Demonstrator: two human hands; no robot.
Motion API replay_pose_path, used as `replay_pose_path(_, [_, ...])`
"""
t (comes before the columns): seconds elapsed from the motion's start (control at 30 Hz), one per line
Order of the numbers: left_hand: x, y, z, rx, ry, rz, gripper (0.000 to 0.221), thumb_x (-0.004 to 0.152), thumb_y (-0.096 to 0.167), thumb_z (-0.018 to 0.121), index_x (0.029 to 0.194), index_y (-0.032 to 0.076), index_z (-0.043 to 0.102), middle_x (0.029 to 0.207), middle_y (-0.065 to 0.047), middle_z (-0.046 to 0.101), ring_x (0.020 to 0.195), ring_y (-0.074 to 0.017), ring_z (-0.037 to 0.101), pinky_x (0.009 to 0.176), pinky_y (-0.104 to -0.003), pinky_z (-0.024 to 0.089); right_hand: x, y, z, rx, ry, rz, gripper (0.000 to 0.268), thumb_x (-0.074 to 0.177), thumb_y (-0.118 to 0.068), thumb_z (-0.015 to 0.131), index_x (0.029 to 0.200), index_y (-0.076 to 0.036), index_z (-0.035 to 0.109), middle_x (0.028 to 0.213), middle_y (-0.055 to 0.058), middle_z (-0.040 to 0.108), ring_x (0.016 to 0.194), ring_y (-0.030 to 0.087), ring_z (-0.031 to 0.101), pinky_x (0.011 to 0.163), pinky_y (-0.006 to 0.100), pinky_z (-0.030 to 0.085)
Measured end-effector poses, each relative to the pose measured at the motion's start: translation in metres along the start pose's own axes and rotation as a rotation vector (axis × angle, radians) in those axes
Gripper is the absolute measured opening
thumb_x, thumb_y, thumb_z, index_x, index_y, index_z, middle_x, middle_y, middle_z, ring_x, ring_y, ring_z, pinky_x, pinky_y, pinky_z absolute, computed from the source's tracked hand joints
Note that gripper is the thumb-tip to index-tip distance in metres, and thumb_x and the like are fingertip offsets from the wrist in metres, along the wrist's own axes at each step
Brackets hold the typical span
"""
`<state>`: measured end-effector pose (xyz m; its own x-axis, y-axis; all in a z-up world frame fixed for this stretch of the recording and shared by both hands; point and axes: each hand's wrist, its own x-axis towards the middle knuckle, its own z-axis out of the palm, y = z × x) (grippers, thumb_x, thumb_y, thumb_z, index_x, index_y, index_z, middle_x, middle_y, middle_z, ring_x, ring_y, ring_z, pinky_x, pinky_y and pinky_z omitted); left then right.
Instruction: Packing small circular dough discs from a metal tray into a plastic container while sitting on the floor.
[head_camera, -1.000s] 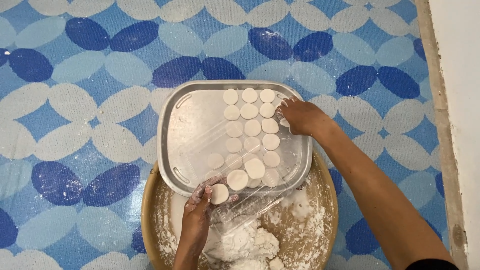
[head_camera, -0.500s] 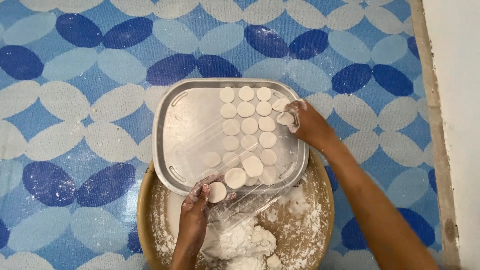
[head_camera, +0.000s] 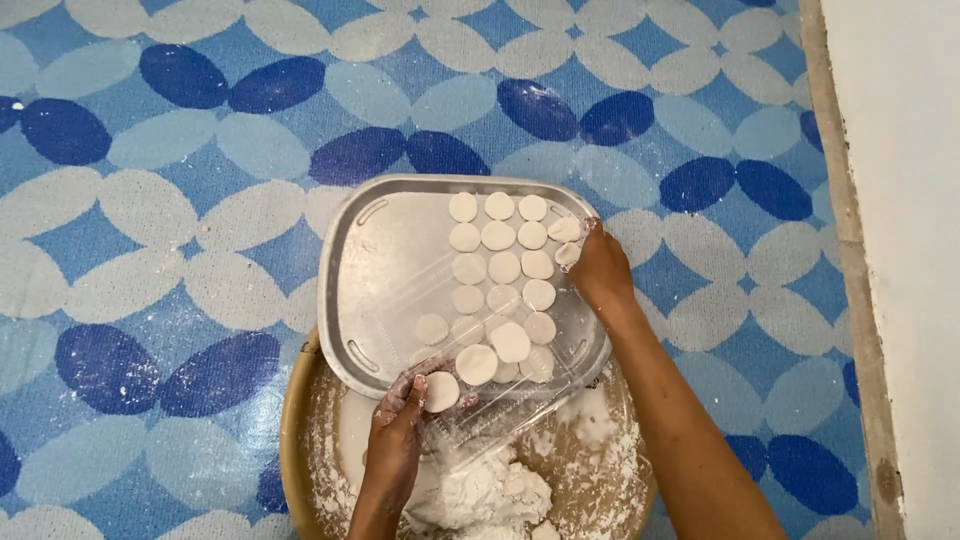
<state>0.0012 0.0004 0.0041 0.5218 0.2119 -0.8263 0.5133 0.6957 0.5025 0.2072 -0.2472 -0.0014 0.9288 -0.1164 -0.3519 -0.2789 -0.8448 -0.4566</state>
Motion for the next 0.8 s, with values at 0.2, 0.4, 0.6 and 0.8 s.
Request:
replay_pose_path(0.2, [-0.014,0.011,0.006,0.086,0.012,-0.004,0.063,0.087,0.024,0.065,0.144,-0.001,0.057,0.142,-0.018,0.069,0.132,-0.0278,0.062,0.108,-0.038,0.045,0.015,-0.008,-0.018,-0.122,-0.143,-0.076,0.052,0.084,-0.008,0.068,0.132,-0.005,0.048,0.116,0.019,0.064,0.102,0.039,0.064,0.081,0.048,0.053])
replay_pose_path(0.4, [0.001,-0.001,0.003,-0.064,0.086,-0.025,0.058,0.085,0.015,0.068,0.14,-0.002,0.059,0.136,-0.02,0.069,0.128,-0.028,0.062,0.107,-0.039,0.047,0.004,-0.011,-0.025,0.041,-0.234,0.054,0.071,0.082,-0.024,0.076,0.144,-0.014,0.043,0.131,0.018,0.066,0.113,0.038,0.068,0.09,0.049,0.059])
replay_pose_path(0.6, [-0.013,0.012,0.009,0.145,0.038,-0.005,0.074,0.083,0.032,0.064,0.15,0.003,0.054,0.146,-0.015,0.067,0.138,-0.0266,0.059,0.116,-0.037,0.043,-0.029,-0.014,-0.05,0.212,-0.196,0.13,0.051,0.078,-0.024,0.085,0.125,-0.012,0.069,0.12,0.01,0.076,0.108,0.03,0.073,0.103,0.048,0.056])
replay_pose_path(0.8, [-0.001,-0.002,-0.002,0.175,-0.042,0.051,0.055,0.09,0.031,0.063,0.137,0.003,0.066,0.137,-0.014,0.073,0.131,-0.0252,0.065,0.114,-0.036,0.047,-0.144,-0.096,-0.071,-0.062,-0.64,0.054,0.039,0.097,-0.009,0.065,0.129,-0.028,0.075,0.128,0.003,0.079,0.09,0.015,0.08,0.063,0.025,0.066])
